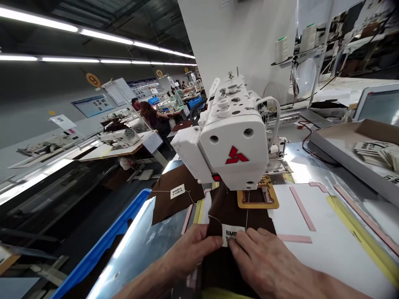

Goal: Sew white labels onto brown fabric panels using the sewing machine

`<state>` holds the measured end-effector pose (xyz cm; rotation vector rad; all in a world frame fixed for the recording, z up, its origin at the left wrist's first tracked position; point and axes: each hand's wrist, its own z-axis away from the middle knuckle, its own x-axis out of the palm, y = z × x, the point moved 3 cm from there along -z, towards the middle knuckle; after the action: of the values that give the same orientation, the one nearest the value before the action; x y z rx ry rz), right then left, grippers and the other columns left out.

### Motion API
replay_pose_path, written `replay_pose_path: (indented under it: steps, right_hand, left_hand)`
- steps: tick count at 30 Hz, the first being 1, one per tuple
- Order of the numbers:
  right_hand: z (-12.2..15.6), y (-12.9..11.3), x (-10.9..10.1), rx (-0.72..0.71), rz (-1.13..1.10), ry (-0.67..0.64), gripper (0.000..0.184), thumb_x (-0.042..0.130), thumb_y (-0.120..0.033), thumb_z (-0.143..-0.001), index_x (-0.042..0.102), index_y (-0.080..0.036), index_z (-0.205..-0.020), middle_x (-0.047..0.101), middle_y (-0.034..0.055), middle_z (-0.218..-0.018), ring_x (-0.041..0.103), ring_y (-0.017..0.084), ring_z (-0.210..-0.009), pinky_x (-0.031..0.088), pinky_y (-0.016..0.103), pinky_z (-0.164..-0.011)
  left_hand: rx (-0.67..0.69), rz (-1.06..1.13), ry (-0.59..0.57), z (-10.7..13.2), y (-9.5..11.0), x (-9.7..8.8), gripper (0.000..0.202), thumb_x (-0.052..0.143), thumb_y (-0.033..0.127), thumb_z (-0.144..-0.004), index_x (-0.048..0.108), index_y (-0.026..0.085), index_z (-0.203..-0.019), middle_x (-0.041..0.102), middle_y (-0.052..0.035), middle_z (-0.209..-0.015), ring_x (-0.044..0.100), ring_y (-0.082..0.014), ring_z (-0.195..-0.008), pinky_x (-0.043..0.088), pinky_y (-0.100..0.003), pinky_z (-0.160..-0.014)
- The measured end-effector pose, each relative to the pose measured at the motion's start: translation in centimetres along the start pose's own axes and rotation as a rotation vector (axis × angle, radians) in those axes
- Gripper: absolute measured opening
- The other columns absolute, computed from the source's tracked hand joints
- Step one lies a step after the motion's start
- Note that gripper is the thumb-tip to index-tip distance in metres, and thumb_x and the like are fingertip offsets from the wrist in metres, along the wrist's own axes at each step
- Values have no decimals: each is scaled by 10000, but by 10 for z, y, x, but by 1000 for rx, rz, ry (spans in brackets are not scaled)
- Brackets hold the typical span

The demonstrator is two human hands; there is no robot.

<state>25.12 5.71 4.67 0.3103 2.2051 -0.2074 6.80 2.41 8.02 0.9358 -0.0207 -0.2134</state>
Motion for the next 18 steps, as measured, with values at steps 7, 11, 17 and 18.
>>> replay_pose_path:
  steps: [7,11,17,18]
  right_hand:
    - [3,-1,4,17,5,-7,334,718,-149,-791,661,-125,-1119,619,9,-871,520,204,-706,321,366,-657]
    - [2,-2,1,13,1,-21,302,686,-133,-807,662,-128,-1107,614,9,-861,509,203,-696,316,365,-652]
    - [1,-1,0,30,-21,-20,325,726,-162,-786,672,-127,-1105,621,5,-865,519,198,-704,335,365,-649]
    - [1,-1,0,29,-22,-20,336,735,-171,-782,673,-126,-1109,623,5,-868,520,197,-704,337,364,-647]
  left_hand:
    - [-52,61,-25,0,3,-9,209,724,350,-737,654,158,-781,602,-14,-734,512,-146,-656,389,-251,-600]
    - [-71,26,18,-6,10,-10,192,718,345,-735,657,162,-727,596,-7,-706,503,-142,-644,371,-244,-576]
    - [-80,-66,-4,-12,13,-8,224,696,297,-705,518,192,-618,471,44,-617,391,-108,-566,284,-239,-516]
    - [-78,-82,-9,-13,12,-9,248,688,295,-707,484,199,-605,437,51,-604,359,-103,-555,254,-243,-505]
